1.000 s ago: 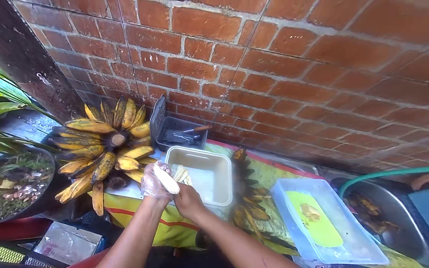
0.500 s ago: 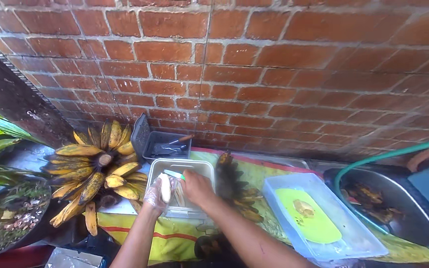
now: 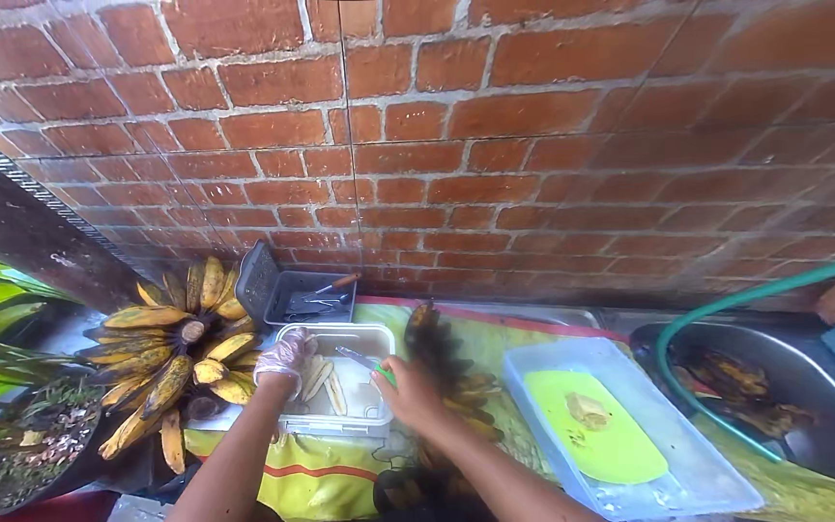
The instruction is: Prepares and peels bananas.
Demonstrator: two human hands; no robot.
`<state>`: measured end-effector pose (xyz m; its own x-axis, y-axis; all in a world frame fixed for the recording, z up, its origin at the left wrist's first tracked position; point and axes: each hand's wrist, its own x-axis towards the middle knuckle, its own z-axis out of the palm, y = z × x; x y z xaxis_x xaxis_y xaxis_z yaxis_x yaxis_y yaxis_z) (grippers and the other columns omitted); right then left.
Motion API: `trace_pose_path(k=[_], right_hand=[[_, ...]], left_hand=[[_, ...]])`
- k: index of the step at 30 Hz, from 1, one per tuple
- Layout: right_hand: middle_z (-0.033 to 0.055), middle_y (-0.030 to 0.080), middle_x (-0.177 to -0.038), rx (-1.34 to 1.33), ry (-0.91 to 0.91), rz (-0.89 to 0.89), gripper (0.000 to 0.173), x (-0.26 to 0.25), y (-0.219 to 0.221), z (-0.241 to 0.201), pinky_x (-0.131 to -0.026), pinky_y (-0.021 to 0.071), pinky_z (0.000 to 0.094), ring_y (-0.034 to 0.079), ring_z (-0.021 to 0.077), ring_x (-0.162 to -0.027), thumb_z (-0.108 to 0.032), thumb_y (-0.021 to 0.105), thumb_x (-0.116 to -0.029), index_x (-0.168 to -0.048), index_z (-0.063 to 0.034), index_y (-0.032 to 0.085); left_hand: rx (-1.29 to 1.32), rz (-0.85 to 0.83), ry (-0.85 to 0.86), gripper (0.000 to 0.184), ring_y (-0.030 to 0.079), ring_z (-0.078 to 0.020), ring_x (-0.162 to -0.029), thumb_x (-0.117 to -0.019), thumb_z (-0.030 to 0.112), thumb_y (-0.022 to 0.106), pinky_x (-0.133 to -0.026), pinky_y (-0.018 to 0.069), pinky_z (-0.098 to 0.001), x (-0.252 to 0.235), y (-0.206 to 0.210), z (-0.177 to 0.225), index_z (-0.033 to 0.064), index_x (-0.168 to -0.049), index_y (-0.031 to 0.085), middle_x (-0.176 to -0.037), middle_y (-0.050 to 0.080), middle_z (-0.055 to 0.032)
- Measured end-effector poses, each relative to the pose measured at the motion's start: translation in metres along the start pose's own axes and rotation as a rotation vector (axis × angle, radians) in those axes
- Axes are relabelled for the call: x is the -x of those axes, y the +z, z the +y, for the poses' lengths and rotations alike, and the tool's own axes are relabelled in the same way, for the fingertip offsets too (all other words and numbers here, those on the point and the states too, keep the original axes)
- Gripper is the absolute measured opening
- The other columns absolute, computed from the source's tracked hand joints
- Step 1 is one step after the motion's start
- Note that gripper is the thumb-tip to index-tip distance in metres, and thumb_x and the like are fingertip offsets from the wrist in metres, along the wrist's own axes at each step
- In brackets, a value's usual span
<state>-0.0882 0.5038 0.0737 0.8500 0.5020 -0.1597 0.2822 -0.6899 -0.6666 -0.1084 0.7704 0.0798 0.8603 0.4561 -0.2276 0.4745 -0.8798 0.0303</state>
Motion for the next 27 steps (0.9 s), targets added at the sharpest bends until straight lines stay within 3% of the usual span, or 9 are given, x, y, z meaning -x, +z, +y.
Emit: trace_pose_path(k=[3, 4, 6, 9, 11, 13, 15, 19, 27], right_hand=[[0.0080, 0.071, -0.105, -0.150, 0.026, -0.019, 0.051, 0.001, -0.004, 0.011, -0.091, 0.0564, 0.0493, 0.069, 0.0229, -0.101, -0.057, 0.044, -0.1047, -0.122, -0.0136, 0.066], [0.0081, 0.071, -0.103, -0.208, 0.025, -0.025, 0.052, 0.001, -0.005, 0.011, -0.091, 0.0564, 0.0495, 0.069, 0.0226, -0.100, -0.057, 0.044, -0.1049, -0.120, -0.0132, 0.067], [0.0065, 0.070, -0.097, -0.331, 0.010, -0.043, 0.052, 0.001, -0.005, 0.007, -0.086, 0.0563, 0.0469, 0.069, 0.0200, -0.094, -0.058, 0.042, -0.1057, -0.112, -0.0126, 0.067], [0.0041, 0.061, -0.083, -0.545, -0.045, -0.089, 0.050, 0.005, 0.000, -0.012, -0.075, 0.0533, 0.0390, 0.062, 0.0165, -0.078, -0.053, 0.040, -0.1079, -0.100, -0.0104, 0.065], [0.0005, 0.051, -0.074, -0.712, -0.131, -0.080, 0.047, 0.008, 0.004, -0.030, -0.066, 0.0480, 0.0331, 0.054, 0.0136, -0.068, -0.048, 0.038, -0.1097, -0.092, -0.0108, 0.062], [-0.0016, 0.047, -0.070, -0.802, -0.229, -0.061, 0.045, 0.014, 0.006, -0.048, -0.062, 0.0449, 0.0303, 0.049, 0.0116, -0.064, -0.044, 0.035, -0.1109, -0.091, -0.0116, 0.060], [-0.0015, 0.046, -0.071, -0.813, -0.310, -0.045, 0.045, 0.018, 0.007, -0.062, -0.062, 0.0450, 0.0313, 0.049, 0.0117, -0.064, -0.044, 0.033, -0.1114, -0.094, -0.0112, 0.060], [-0.0016, 0.045, -0.069, -0.764, -0.389, -0.022, 0.046, 0.019, 0.010, -0.076, -0.060, 0.0448, 0.0324, 0.049, 0.0121, -0.062, -0.044, 0.032, -0.1115, -0.091, -0.0119, 0.058], [-0.0024, 0.044, -0.065, -0.691, -0.396, -0.004, 0.049, 0.017, 0.013, -0.078, -0.057, 0.0441, 0.0344, 0.049, 0.0124, -0.059, -0.050, 0.032, -0.1102, -0.088, -0.0144, 0.057]], left_hand=[[0.264, 0.034, -0.174, 0.050, 0.069, -0.0378, -0.111, -0.1040, 0.058, 0.043, -0.091, 0.0523, -0.0666, -0.007, -0.021, -0.005, 0.0223, -0.133, 0.063, -0.120, 0.072, -0.0142], [0.445, 0.083, -0.227, 0.049, 0.071, -0.0340, -0.103, -0.1060, 0.054, 0.041, -0.088, 0.0548, -0.0624, -0.009, -0.025, -0.006, 0.0183, -0.127, 0.066, -0.112, 0.073, -0.0138], [0.982, 0.216, -0.289, 0.057, 0.071, -0.0219, -0.071, -0.1108, 0.048, 0.029, -0.068, 0.0608, -0.0448, -0.011, -0.028, -0.002, 0.0086, -0.102, 0.069, -0.083, 0.072, -0.0084], [1.761, 0.263, -0.276, 0.056, 0.065, -0.0184, -0.060, -0.1110, 0.048, 0.029, -0.054, 0.0554, -0.0346, 0.000, -0.043, 0.015, 0.0070, -0.113, 0.066, -0.085, 0.073, -0.0087], [2.052, 0.290, -0.231, 0.037, 0.060, -0.0111, -0.059, -0.1098, 0.037, 0.037, -0.049, 0.0495, -0.0246, 0.006, -0.052, 0.028, 0.0140, -0.124, 0.063, -0.091, 0.070, -0.0041], [2.267, 0.289, -0.165, 0.025, 0.059, -0.0067, -0.060, -0.1086, 0.028, 0.040, -0.049, 0.0492, -0.0191, 0.011, -0.059, 0.039, 0.0183, -0.121, 0.059, -0.090, 0.064, 0.0010], [2.413, 0.265, -0.149, 0.021, 0.056, -0.0040, -0.056, -0.1084, 0.030, 0.037, -0.048, 0.0479, -0.0166, 0.020, -0.069, 0.051, 0.0210, -0.107, 0.056, -0.080, 0.058, 0.0048], [2.545, 0.195, -0.133, 0.042, 0.049, -0.0019, -0.048, -0.1081, 0.051, 0.031, -0.044, 0.0444, -0.0161, 0.032, -0.081, 0.064, 0.0230, -0.085, 0.051, -0.065, 0.050, 0.0078], [2.590, 0.081, -0.195, 0.038, 0.045, -0.0032, -0.044, -0.1063, 0.045, 0.035, -0.041, 0.0409, -0.0167, 0.047, -0.093, 0.065, 0.0233, -0.078, 0.047, -0.059, 0.045, 0.0079]])
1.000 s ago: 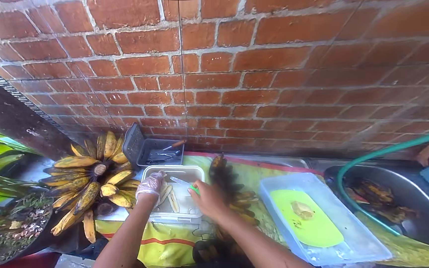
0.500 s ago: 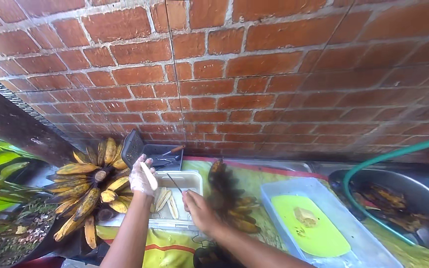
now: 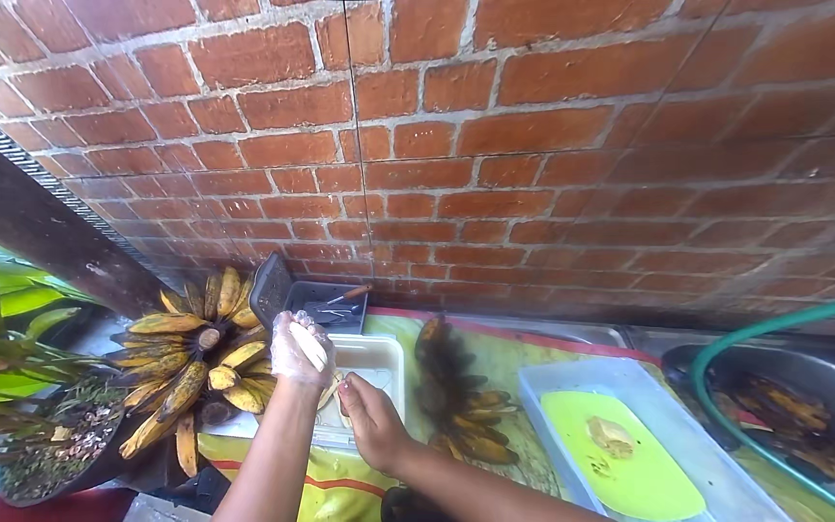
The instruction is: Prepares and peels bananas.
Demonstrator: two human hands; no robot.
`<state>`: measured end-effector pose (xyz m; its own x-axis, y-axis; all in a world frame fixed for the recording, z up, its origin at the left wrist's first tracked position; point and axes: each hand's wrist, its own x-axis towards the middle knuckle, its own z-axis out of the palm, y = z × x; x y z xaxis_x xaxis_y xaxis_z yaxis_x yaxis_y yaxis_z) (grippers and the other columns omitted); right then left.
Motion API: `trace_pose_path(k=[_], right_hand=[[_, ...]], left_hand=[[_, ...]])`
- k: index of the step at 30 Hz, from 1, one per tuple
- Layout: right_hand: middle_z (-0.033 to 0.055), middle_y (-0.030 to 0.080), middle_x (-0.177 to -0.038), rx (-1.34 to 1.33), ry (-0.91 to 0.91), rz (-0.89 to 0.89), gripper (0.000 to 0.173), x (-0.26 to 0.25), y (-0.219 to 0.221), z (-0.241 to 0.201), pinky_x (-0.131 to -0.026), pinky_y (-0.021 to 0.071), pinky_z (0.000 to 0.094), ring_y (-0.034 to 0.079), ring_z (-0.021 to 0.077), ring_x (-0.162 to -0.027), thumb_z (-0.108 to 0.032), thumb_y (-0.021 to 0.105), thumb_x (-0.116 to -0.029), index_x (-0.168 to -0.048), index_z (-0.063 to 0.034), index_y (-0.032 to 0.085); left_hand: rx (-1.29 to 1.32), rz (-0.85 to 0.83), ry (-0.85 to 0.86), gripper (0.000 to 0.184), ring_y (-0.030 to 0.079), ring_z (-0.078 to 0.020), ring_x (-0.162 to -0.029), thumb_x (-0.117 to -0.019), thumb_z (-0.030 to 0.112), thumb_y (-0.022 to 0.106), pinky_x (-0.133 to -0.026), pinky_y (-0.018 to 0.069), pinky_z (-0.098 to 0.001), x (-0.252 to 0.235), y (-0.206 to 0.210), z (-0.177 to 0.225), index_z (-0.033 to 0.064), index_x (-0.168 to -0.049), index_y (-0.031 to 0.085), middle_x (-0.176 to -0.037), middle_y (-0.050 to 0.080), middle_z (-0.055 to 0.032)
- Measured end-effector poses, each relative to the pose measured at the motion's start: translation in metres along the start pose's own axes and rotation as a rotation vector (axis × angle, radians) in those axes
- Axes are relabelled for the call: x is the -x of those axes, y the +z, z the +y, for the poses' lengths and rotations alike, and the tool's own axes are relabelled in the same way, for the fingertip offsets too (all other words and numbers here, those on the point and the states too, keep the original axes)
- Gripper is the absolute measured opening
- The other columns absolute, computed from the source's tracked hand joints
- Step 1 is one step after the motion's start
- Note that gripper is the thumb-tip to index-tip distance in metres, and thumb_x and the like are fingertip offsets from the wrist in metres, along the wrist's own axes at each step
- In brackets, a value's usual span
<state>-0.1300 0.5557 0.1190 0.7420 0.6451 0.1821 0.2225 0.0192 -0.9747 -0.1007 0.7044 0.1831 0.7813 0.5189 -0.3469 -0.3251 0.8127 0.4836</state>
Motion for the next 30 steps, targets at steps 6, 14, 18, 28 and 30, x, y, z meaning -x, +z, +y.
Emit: trace_pose_path(k=[6, 14, 18, 28, 30], right_hand=[[-0.0026, 0.042, -0.064, 0.033, -0.025, -0.010, 0.050, -0.001, 0.003, 0.009, -0.055, 0.0431, 0.0354, 0.048, 0.0129, -0.057, -0.051, 0.030, -0.1104, -0.085, -0.0148, 0.055], [-0.0024, 0.044, -0.064, 0.092, -0.009, -0.023, 0.053, -0.002, 0.006, 0.018, -0.056, 0.0446, 0.0370, 0.050, 0.0134, -0.059, -0.054, 0.028, -0.1096, -0.086, -0.0150, 0.056], [-0.0018, 0.048, -0.065, 0.128, 0.018, -0.007, 0.054, -0.004, 0.008, 0.019, -0.058, 0.0471, 0.0384, 0.054, 0.0139, -0.061, -0.054, 0.027, -0.1096, -0.089, -0.0144, 0.058], [0.0022, 0.060, -0.075, 0.236, 0.105, -0.039, 0.047, -0.013, 0.011, 0.021, -0.069, 0.0534, 0.0444, 0.064, 0.0179, -0.074, -0.044, 0.029, -0.1090, -0.099, -0.0122, 0.063], [0.0043, 0.063, -0.079, 0.272, 0.128, -0.042, 0.043, -0.014, 0.012, 0.021, -0.073, 0.0539, 0.0467, 0.066, 0.0202, -0.079, -0.040, 0.031, -0.1076, -0.103, -0.0113, 0.064]], left_hand=[[-0.033, 0.047, -0.069, 0.044, 0.046, -0.0045, -0.042, -0.1066, 0.046, 0.033, -0.040, 0.0412, -0.0184, 0.011, -0.001, -0.001, 0.0224, -0.073, 0.047, -0.054, 0.044, 0.0072], [-0.061, 0.005, -0.147, 0.043, 0.045, -0.0052, -0.042, -0.1067, 0.044, 0.034, -0.039, 0.0397, -0.0185, 0.022, -0.006, -0.001, 0.0206, -0.073, 0.047, -0.055, 0.043, 0.0059], [-0.030, 0.014, -0.132, 0.043, 0.047, -0.0059, -0.042, -0.1066, 0.043, 0.034, -0.039, 0.0413, -0.0193, 0.025, -0.006, -0.004, 0.0203, -0.073, 0.047, -0.055, 0.044, 0.0055], [-0.080, 0.082, -0.017, 0.038, 0.048, -0.0057, -0.045, -0.1079, 0.039, 0.036, -0.043, 0.0436, -0.0191, 0.029, -0.003, -0.008, 0.0201, -0.078, 0.048, -0.058, 0.046, 0.0050], [-0.111, 0.102, -0.003, 0.039, 0.049, -0.0069, -0.045, -0.1082, 0.041, 0.035, -0.044, 0.0447, -0.0204, 0.028, -0.006, -0.009, 0.0201, -0.078, 0.048, -0.058, 0.046, 0.0045]])
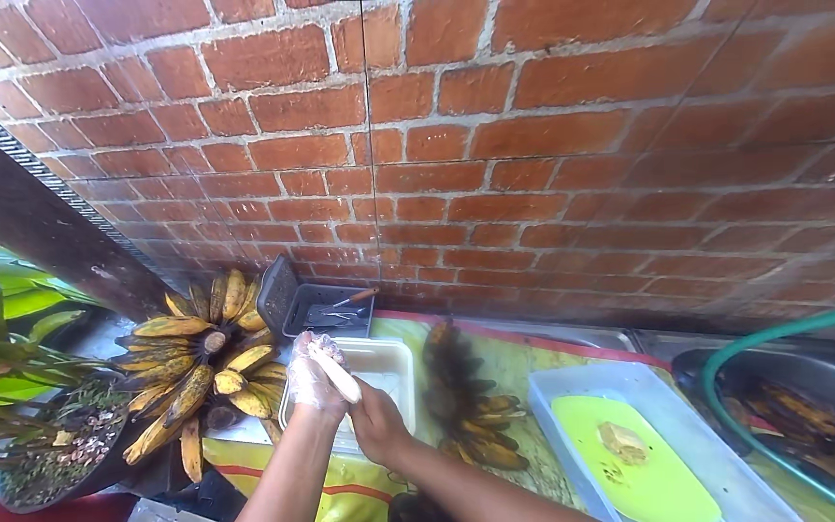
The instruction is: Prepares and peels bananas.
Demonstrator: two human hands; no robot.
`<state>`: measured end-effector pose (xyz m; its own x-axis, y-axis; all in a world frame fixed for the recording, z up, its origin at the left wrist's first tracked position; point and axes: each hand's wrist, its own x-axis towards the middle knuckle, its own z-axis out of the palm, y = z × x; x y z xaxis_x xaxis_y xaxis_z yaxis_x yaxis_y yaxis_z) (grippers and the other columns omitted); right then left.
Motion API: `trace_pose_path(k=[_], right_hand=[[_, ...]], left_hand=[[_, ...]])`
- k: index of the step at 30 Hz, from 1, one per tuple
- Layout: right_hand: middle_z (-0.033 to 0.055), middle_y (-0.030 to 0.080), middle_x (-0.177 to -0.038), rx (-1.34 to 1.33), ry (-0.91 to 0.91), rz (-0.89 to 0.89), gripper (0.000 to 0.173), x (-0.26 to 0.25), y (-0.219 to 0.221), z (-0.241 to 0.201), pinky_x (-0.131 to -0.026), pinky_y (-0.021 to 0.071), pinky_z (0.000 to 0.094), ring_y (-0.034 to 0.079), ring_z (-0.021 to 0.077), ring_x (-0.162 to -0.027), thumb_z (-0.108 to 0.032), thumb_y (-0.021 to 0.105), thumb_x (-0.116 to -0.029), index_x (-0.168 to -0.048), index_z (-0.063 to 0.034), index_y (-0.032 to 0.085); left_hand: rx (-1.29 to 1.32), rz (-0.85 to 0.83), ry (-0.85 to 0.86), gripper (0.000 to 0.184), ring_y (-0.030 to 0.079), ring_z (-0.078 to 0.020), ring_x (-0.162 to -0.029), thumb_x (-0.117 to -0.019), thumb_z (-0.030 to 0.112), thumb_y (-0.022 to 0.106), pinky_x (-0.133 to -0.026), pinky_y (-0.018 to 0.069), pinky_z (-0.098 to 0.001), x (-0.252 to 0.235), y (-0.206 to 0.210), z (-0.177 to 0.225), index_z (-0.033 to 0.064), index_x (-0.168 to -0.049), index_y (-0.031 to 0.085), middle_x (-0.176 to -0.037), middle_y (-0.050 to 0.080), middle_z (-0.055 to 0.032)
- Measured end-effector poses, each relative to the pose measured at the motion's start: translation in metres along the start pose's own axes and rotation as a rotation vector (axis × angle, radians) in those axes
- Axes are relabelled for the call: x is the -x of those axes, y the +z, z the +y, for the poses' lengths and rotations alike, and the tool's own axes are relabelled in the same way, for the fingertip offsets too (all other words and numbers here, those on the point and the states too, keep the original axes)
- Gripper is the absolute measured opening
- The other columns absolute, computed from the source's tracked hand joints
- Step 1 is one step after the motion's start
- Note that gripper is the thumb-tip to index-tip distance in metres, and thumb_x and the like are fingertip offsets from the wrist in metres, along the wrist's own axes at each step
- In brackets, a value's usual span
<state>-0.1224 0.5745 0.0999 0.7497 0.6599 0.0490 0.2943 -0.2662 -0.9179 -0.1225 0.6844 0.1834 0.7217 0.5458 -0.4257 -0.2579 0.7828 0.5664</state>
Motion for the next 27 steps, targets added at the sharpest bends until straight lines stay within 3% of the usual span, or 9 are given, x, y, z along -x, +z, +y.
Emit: trace_pose_path(k=[5, 8, 10, 11, 15, 19, 23, 25, 27], right_hand=[[0.0096, 0.069, -0.094, 0.064, 0.083, -0.116, 0.031, -0.007, -0.006, -0.005, -0.084, 0.0538, 0.0512, 0.069, 0.0246, -0.095, -0.030, 0.042, -0.1035, -0.111, -0.0100, 0.065], [0.0104, 0.071, -0.099, 0.122, 0.162, -0.151, 0.027, -0.013, -0.009, -0.003, -0.088, 0.0543, 0.0537, 0.069, 0.0263, -0.101, -0.027, 0.047, -0.1016, -0.114, -0.0107, 0.066], [0.0113, 0.070, -0.096, 0.191, 0.216, -0.130, 0.039, -0.017, -0.012, 0.002, -0.085, 0.0545, 0.0551, 0.069, 0.0283, -0.097, -0.040, 0.042, -0.1075, -0.111, -0.0100, 0.066], [0.0113, 0.069, -0.092, 0.256, 0.227, -0.108, 0.047, -0.019, -0.015, 0.006, -0.082, 0.0548, 0.0551, 0.069, 0.0289, -0.093, -0.049, 0.040, -0.1082, -0.109, -0.0099, 0.066], [0.0114, 0.072, -0.101, 0.594, 0.204, -0.096, 0.046, -0.024, -0.029, 0.013, -0.082, 0.0571, 0.0534, 0.071, 0.0303, -0.097, -0.049, 0.041, -0.1079, -0.117, -0.0100, 0.063], [0.0123, 0.071, -0.103, 0.477, 0.251, -0.090, 0.045, -0.012, -0.048, 0.034, -0.086, 0.0568, 0.0536, 0.071, 0.0303, -0.100, -0.048, 0.041, -0.1085, -0.123, -0.0101, 0.061], [0.0117, 0.068, -0.090, 0.227, 0.188, -0.094, 0.054, 0.032, -0.074, 0.067, -0.081, 0.0550, 0.0547, 0.069, 0.0292, -0.089, -0.058, 0.036, -0.1076, -0.118, -0.0118, 0.062], [0.0120, 0.071, -0.104, 0.157, 0.226, -0.070, 0.055, 0.062, -0.089, 0.080, -0.093, 0.0546, 0.0552, 0.069, 0.0276, -0.103, -0.055, 0.034, -0.1087, -0.121, -0.0110, 0.065], [0.0086, 0.072, -0.106, 0.102, 0.288, 0.009, 0.055, 0.090, -0.102, 0.098, -0.095, 0.0549, 0.0513, 0.070, 0.0229, -0.103, -0.051, 0.031, -0.1099, -0.118, -0.0112, 0.068]], left_hand=[[0.017, -0.037, 0.050, 0.040, 0.049, -0.0069, -0.046, -0.1096, 0.042, 0.034, -0.045, 0.0457, -0.0205, -0.008, -0.013, -0.004, 0.0198, -0.080, 0.048, -0.059, 0.046, 0.0048], [-0.039, -0.027, 0.011, 0.054, 0.053, -0.0103, -0.051, -0.1076, 0.056, 0.025, -0.051, 0.0496, -0.0271, -0.014, -0.019, -0.005, 0.0194, -0.078, 0.050, -0.060, 0.050, 0.0037], [-0.107, -0.067, -0.088, 0.072, 0.070, -0.0193, -0.084, -0.1029, 0.070, 0.020, -0.075, 0.0590, -0.0388, -0.021, -0.035, -0.006, 0.0128, -0.111, 0.064, -0.095, 0.071, -0.0056], [-0.106, -0.114, -0.152, 0.082, 0.070, -0.0251, -0.105, -0.1007, 0.074, 0.021, -0.089, 0.0575, -0.0440, -0.027, -0.048, -0.006, 0.0088, -0.131, 0.060, -0.118, 0.071, -0.0122], [-0.174, -0.145, -0.415, 0.066, 0.068, -0.0340, -0.105, -0.1024, 0.061, 0.037, -0.089, 0.0562, -0.0550, -0.043, -0.096, -0.013, 0.0057, -0.133, 0.056, -0.118, 0.067, -0.0211], [-0.539, -0.147, -0.466, 0.043, 0.072, -0.0294, -0.102, -0.1109, 0.030, 0.037, -0.088, 0.0609, -0.0435, -0.059, -0.126, -0.015, 0.0011, -0.136, 0.055, -0.120, 0.070, -0.0205], [-0.960, -0.149, -0.239, 0.034, 0.073, -0.0251, -0.093, -0.1105, 0.022, 0.045, -0.080, 0.0614, -0.0384, -0.086, -0.128, -0.013, 0.0002, -0.132, 0.060, -0.114, 0.072, -0.0172], [-1.416, -0.097, -0.082, 0.029, 0.074, -0.0215, -0.094, -0.1052, 0.023, 0.059, -0.084, 0.0622, -0.0387, -0.099, -0.123, -0.013, 0.0033, -0.125, 0.067, -0.110, 0.075, -0.0117], [-1.972, -0.037, -0.037, 0.038, 0.069, -0.0280, -0.111, -0.0975, 0.033, 0.069, -0.099, 0.0539, -0.0496, -0.107, -0.112, -0.014, 0.0059, -0.123, 0.070, -0.117, 0.072, -0.0147]])
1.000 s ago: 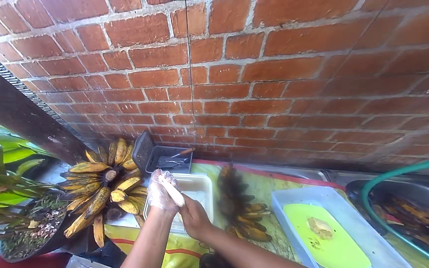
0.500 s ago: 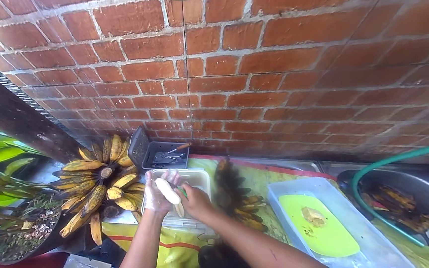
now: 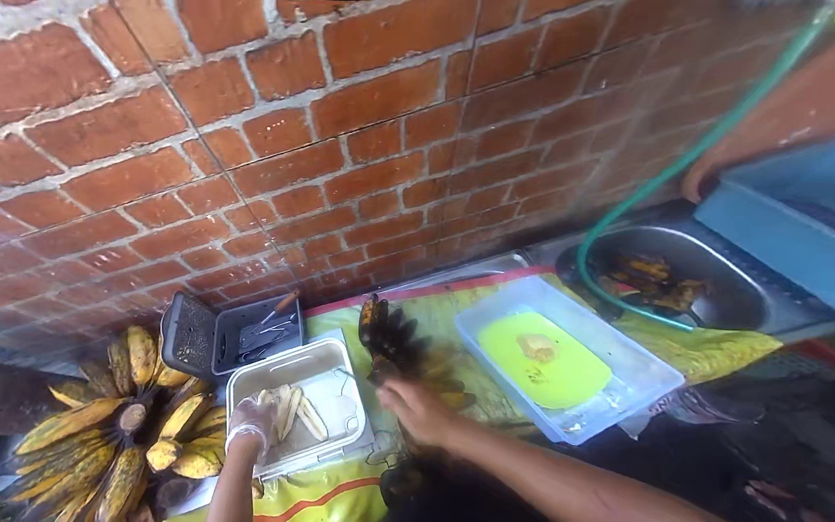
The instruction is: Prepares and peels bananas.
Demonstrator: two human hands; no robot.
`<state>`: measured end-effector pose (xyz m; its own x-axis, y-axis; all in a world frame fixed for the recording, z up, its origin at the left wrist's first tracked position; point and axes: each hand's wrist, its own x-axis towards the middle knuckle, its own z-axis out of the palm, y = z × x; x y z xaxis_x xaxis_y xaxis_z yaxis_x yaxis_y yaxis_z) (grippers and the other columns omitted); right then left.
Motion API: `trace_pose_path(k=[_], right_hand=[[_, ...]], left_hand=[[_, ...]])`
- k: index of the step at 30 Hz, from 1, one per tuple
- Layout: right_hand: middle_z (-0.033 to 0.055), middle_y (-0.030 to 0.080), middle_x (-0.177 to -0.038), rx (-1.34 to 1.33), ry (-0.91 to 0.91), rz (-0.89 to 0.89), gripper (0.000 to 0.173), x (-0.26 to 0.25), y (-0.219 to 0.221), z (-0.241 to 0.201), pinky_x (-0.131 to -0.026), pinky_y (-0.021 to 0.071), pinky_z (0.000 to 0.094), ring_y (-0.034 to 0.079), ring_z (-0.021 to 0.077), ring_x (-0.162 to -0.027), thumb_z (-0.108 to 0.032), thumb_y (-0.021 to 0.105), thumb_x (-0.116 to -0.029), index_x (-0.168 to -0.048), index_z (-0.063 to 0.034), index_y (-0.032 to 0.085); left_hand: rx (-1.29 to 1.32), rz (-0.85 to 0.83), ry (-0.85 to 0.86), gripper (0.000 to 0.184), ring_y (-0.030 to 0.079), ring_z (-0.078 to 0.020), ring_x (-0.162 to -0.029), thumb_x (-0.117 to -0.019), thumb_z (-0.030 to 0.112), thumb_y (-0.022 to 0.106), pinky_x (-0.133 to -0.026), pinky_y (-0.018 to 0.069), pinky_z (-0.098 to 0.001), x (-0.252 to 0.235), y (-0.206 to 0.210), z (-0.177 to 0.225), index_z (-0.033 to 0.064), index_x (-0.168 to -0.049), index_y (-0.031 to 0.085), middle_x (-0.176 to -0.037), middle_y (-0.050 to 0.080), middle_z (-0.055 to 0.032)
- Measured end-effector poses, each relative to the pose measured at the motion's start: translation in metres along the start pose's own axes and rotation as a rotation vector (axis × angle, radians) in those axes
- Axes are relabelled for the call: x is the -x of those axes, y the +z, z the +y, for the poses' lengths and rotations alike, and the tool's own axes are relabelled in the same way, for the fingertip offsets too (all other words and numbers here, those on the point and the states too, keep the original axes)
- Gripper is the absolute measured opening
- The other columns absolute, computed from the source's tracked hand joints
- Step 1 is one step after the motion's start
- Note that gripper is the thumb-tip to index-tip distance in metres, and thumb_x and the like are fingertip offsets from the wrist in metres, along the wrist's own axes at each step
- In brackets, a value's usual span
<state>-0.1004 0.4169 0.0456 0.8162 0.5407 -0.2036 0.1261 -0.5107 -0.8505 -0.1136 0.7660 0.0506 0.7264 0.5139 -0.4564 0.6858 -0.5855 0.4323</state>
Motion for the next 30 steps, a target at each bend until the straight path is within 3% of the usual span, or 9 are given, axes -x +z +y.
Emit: trace_pose_path(k=[3, 5, 8, 12, 15, 19, 22, 25, 30], right_hand=[[0.0081, 0.069, -0.093, -0.060, 0.184, 0.103, 0.054, 0.021, -0.020, 0.038, -0.085, 0.0563, 0.0504, 0.069, 0.0234, -0.088, -0.048, 0.028, -0.1103, -0.116, -0.0124, 0.069], [0.0111, 0.070, -0.095, -0.087, 0.297, 0.145, 0.049, 0.025, -0.037, 0.054, -0.086, 0.0580, 0.0501, 0.071, 0.0254, -0.088, -0.042, 0.030, -0.1112, -0.127, -0.0105, 0.065], [0.0119, 0.073, -0.099, -0.103, 0.363, 0.212, 0.043, 0.014, -0.059, 0.065, -0.087, 0.0590, 0.0495, 0.072, 0.0257, -0.088, -0.035, 0.037, -0.1114, -0.145, -0.0144, 0.054], [0.0163, 0.073, -0.107, -0.010, 0.363, 0.210, 0.047, -0.028, -0.079, 0.049, -0.086, 0.0580, 0.0580, 0.073, 0.0339, -0.095, -0.031, 0.042, -0.1103, -0.157, -0.0276, 0.040], [0.0193, 0.072, -0.112, -0.004, 0.318, 0.203, 0.050, -0.067, -0.082, 0.043, -0.088, 0.0571, 0.0615, 0.072, 0.0380, -0.101, -0.026, 0.043, -0.1092, -0.159, -0.0298, 0.037], [0.0196, 0.071, -0.116, 0.015, 0.352, 0.177, 0.054, -0.106, -0.080, 0.042, -0.089, 0.0563, 0.0634, 0.071, 0.0394, -0.106, -0.024, 0.047, -0.1062, -0.159, -0.0300, 0.036], [0.0184, 0.071, -0.121, -0.009, 0.375, 0.154, 0.057, -0.115, -0.080, 0.043, -0.094, 0.0550, 0.0615, 0.069, 0.0380, -0.113, -0.019, 0.048, -0.1039, -0.159, -0.0285, 0.037], [0.0182, 0.070, -0.122, -0.051, 0.354, 0.165, 0.053, -0.119, -0.077, 0.045, -0.096, 0.0546, 0.0594, 0.069, 0.0369, -0.114, -0.020, 0.046, -0.1059, -0.158, -0.0263, 0.039], [0.0166, 0.070, -0.122, -0.073, 0.342, 0.170, 0.051, -0.123, -0.073, 0.043, -0.096, 0.0550, 0.0575, 0.069, 0.0346, -0.113, -0.023, 0.043, -0.1076, -0.158, -0.0275, 0.039]], left_hand=[[-0.500, -0.046, -0.045, 0.054, 0.064, -0.0344, -0.121, -0.0914, 0.055, 0.067, -0.103, 0.0488, -0.0596, 0.004, -0.004, 0.027, 0.0091, -0.118, 0.072, -0.123, 0.069, -0.0170], [-0.680, 0.008, -0.026, 0.060, 0.065, -0.0334, -0.119, -0.0892, 0.066, 0.063, -0.100, 0.0511, -0.0595, 0.023, -0.010, 0.061, 0.0111, -0.113, 0.074, -0.122, 0.070, -0.0150], [-0.868, 0.039, 0.011, 0.066, 0.064, -0.0340, -0.120, -0.0878, 0.070, 0.061, -0.099, 0.0504, -0.0596, 0.054, -0.018, 0.130, 0.0126, -0.117, 0.073, -0.124, 0.070, -0.0152], [-0.787, -0.015, 0.211, 0.052, 0.066, -0.0379, -0.116, -0.1015, 0.057, 0.050, -0.094, 0.0514, -0.0646, 0.050, 0.001, 0.210, 0.0117, -0.116, 0.072, -0.120, 0.070, -0.0181], [-0.850, -0.035, 0.442, 0.027, 0.066, -0.0368, -0.113, -0.1031, 0.029, 0.054, -0.093, 0.0523, -0.0627, 0.015, 0.046, 0.250, 0.0138, -0.116, 0.072, -0.118, 0.070, -0.0154], [-0.874, -0.070, 0.483, 0.023, 0.066, -0.0364, -0.113, -0.1025, 0.023, 0.055, -0.094, 0.0526, -0.0596, -0.040, 0.098, 0.268, 0.0118, -0.116, 0.070, -0.117, 0.071, -0.0163], [-0.998, -0.158, 0.459, 0.031, 0.063, -0.0362, -0.121, -0.0999, 0.018, 0.057, -0.099, 0.0515, -0.0576, -0.055, 0.121, 0.270, 0.0086, -0.129, 0.065, -0.128, 0.067, -0.0167], [-1.021, -0.212, 0.488, 0.046, 0.057, -0.0363, -0.130, -0.0986, 0.014, 0.059, -0.105, 0.0473, -0.0569, -0.059, 0.130, 0.264, 0.0082, -0.144, 0.054, -0.140, 0.060, -0.0165], [-0.911, -0.185, 0.493, 0.044, 0.056, -0.0328, -0.132, -0.0998, 0.014, 0.057, -0.109, 0.0455, -0.0543, -0.063, 0.132, 0.254, 0.0130, -0.144, 0.057, -0.142, 0.060, -0.0119]])
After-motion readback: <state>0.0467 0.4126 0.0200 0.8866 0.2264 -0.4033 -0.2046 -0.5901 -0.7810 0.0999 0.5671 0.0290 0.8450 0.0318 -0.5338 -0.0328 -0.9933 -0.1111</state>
